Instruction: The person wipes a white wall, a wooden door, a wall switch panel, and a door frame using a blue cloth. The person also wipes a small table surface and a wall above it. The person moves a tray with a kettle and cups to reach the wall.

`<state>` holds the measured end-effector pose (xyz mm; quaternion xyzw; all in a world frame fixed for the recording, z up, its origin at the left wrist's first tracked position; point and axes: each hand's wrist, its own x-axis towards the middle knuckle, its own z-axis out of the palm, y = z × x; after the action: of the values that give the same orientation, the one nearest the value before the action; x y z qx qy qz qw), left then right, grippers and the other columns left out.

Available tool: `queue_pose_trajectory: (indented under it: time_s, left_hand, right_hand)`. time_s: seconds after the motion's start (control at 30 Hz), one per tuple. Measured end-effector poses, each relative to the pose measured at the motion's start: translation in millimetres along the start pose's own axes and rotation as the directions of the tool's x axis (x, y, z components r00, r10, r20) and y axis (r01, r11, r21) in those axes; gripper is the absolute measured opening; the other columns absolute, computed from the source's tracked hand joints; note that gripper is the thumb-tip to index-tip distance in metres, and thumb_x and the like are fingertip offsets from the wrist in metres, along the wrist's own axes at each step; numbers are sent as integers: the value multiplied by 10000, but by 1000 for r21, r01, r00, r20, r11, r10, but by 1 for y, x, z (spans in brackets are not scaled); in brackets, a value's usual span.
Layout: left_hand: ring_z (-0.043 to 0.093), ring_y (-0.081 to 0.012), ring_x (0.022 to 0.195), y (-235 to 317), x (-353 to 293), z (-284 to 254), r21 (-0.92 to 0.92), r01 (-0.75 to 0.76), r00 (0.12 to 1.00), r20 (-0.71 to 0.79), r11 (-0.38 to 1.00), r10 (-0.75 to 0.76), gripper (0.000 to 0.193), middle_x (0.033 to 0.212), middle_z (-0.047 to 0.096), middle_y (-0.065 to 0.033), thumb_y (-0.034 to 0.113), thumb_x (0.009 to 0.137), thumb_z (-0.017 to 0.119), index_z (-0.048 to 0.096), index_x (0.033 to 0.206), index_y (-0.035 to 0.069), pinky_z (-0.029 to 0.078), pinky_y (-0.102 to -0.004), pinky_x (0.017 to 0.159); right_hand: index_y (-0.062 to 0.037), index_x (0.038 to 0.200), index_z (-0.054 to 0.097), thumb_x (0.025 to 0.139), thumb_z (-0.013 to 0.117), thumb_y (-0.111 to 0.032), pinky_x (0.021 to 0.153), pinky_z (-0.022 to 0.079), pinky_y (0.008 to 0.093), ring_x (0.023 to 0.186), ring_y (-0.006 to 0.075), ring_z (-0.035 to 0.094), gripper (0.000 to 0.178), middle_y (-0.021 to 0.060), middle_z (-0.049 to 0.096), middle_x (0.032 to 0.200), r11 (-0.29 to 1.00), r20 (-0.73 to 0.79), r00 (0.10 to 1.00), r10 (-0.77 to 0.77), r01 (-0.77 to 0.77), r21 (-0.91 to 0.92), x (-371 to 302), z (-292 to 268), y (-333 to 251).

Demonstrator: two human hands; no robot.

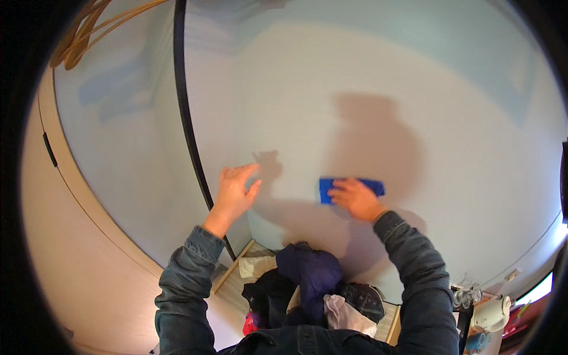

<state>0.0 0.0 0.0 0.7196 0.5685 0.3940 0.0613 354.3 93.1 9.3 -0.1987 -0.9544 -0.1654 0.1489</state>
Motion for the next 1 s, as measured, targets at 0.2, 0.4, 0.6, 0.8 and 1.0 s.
queue_pose_trajectory:
  time_s: [0.2,0.4,0.6,0.8,1.0]
  left_hand:
    - [499,-318,1117,-7,-3,-48,222,-241,849,-423,945,316,337,1181,576,-136,147,793,642,592,1119,77,286,-521,1012]
    - [439,-361,1195,-18,-55,-132,463,-190,555,-677,866,484,366,1294,488,-187,118,791,617,586,1153,72,308,-480,1000]
    - [337,-445,1276,-50,-69,-154,316,-217,612,-693,924,380,439,1402,353,-252,172,826,581,523,1248,67,278,-485,1036]
    - [270,-428,1329,-82,-66,-143,407,-330,481,-704,852,523,398,1444,298,-246,223,885,541,522,1254,76,199,-509,1063]
    - [249,-397,1352,-78,-69,-140,328,-393,485,-720,859,497,490,1460,291,-221,170,854,589,446,1314,83,167,-507,1068]
  right_hand:
    - [-84,985,653,623,585,32,931,429,444,1153,315,519,387,79,604,1181,878,-389,912,-130,-77,-473,97,-161,16]
    - [-130,1092,635,608,533,28,938,403,451,1166,323,499,520,55,572,1242,730,-634,766,-105,-373,-573,132,-192,-71]
    - [-103,1044,655,656,628,-95,939,410,468,1213,288,468,390,65,570,1238,938,-78,988,-131,98,-334,89,-5,-174]
    - [-85,1021,664,733,592,-112,990,380,440,1208,269,465,298,59,584,1208,964,244,951,-190,227,-135,98,70,-216]
    - [-111,1055,653,728,599,-93,953,402,443,1147,263,511,332,30,586,1205,866,-314,918,-244,61,-496,225,-48,-160]
